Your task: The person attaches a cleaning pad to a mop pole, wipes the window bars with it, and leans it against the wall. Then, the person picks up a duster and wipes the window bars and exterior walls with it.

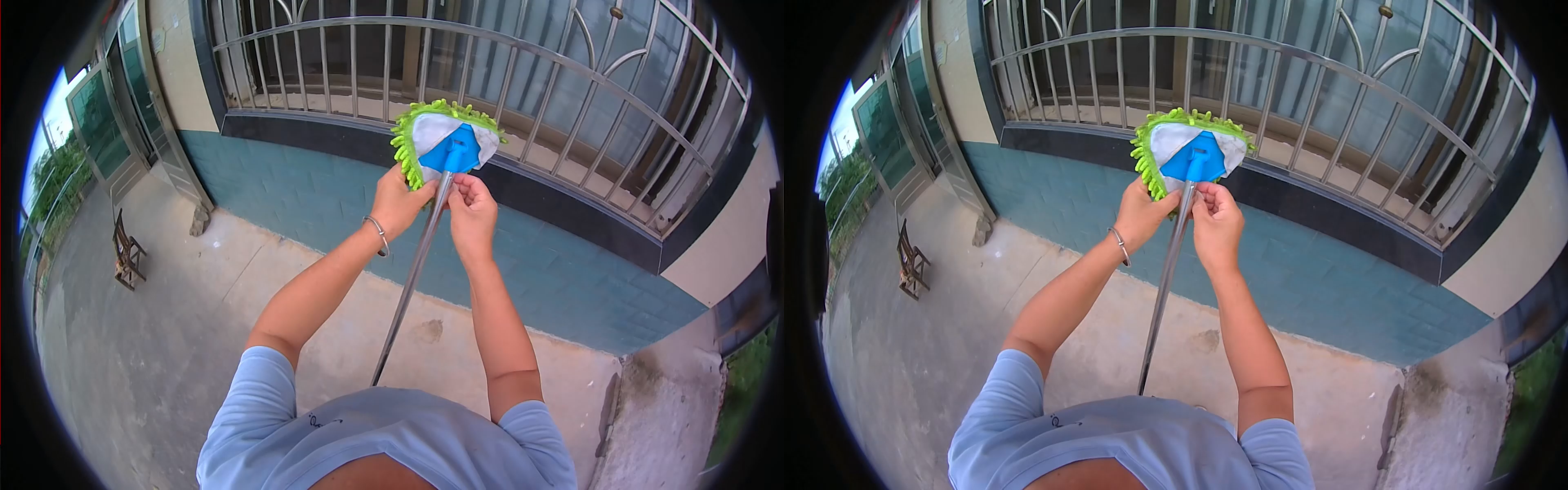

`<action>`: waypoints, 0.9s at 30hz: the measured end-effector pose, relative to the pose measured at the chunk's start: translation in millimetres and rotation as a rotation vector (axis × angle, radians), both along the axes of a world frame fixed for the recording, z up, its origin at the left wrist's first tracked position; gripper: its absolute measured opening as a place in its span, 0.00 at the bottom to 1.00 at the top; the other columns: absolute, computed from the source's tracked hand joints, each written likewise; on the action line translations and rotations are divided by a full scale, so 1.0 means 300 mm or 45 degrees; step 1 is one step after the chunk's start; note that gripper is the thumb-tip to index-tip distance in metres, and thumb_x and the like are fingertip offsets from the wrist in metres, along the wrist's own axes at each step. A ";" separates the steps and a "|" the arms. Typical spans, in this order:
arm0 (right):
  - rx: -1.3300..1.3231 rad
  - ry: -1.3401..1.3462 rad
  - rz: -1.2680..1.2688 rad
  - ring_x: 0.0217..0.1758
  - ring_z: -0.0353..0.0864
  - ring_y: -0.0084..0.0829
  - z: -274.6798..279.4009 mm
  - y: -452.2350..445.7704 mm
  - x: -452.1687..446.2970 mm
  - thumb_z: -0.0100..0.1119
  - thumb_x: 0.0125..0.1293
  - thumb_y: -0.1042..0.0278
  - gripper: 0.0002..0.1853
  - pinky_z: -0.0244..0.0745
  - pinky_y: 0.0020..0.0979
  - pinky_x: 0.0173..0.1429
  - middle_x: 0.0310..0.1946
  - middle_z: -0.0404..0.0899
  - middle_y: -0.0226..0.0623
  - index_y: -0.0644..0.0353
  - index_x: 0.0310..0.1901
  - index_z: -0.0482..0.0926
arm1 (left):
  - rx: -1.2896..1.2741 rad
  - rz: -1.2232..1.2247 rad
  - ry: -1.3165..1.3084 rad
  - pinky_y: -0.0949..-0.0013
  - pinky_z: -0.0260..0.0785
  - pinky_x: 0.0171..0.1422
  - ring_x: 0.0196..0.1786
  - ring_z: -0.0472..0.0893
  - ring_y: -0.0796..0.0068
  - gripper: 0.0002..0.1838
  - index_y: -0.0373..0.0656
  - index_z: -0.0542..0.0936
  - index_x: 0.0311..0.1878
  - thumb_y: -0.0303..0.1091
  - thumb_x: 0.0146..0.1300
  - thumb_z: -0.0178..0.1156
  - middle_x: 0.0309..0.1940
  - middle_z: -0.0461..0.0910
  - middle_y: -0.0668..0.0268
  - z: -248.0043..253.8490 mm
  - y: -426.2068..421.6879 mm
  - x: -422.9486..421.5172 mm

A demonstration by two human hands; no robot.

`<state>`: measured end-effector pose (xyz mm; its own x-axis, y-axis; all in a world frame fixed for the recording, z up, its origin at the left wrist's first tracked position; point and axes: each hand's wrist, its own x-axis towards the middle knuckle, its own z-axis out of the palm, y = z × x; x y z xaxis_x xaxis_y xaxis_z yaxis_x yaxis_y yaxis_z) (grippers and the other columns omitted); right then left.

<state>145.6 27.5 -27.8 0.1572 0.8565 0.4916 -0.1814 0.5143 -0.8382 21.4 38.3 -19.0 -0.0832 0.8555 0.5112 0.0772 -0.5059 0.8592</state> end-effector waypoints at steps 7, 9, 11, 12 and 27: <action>-0.193 0.325 0.240 0.36 0.78 0.22 -0.007 0.007 0.009 0.52 0.63 0.74 0.11 0.74 0.23 0.40 0.36 0.79 0.36 0.68 0.46 0.73 | 0.017 0.151 0.205 0.70 0.71 0.36 0.30 0.79 0.74 0.14 0.35 0.76 0.38 0.30 0.49 0.67 0.29 0.80 0.58 0.013 -0.024 -0.011; -0.205 0.364 0.299 0.36 0.78 0.22 -0.002 0.003 0.020 0.53 0.63 0.74 0.11 0.73 0.22 0.41 0.35 0.79 0.35 0.68 0.46 0.73 | 0.003 0.128 0.225 0.70 0.71 0.36 0.30 0.79 0.72 0.15 0.36 0.76 0.38 0.30 0.49 0.67 0.28 0.80 0.57 0.020 -0.031 -0.016; -0.215 0.404 0.363 0.36 0.78 0.22 -0.001 0.005 0.017 0.54 0.62 0.74 0.12 0.72 0.22 0.41 0.35 0.79 0.34 0.68 0.46 0.73 | 0.023 0.151 0.328 0.69 0.71 0.36 0.30 0.80 0.68 0.16 0.36 0.76 0.39 0.31 0.49 0.67 0.28 0.80 0.57 0.023 -0.030 -0.023; -0.176 0.320 0.317 0.35 0.77 0.22 -0.004 0.009 0.009 0.54 0.62 0.74 0.11 0.72 0.22 0.39 0.34 0.79 0.34 0.67 0.45 0.73 | 0.024 0.154 0.328 0.69 0.71 0.36 0.30 0.80 0.68 0.16 0.36 0.76 0.39 0.31 0.49 0.67 0.28 0.80 0.57 0.029 -0.037 -0.021; -0.116 0.158 0.116 0.29 0.75 0.20 0.042 -0.008 -0.031 0.54 0.59 0.78 0.04 0.73 0.23 0.35 0.28 0.75 0.30 0.62 0.35 0.71 | -0.055 -0.186 0.373 0.76 0.64 0.43 0.38 0.69 0.80 0.13 0.40 0.70 0.36 0.27 0.48 0.62 0.31 0.71 0.69 0.109 -0.088 -0.042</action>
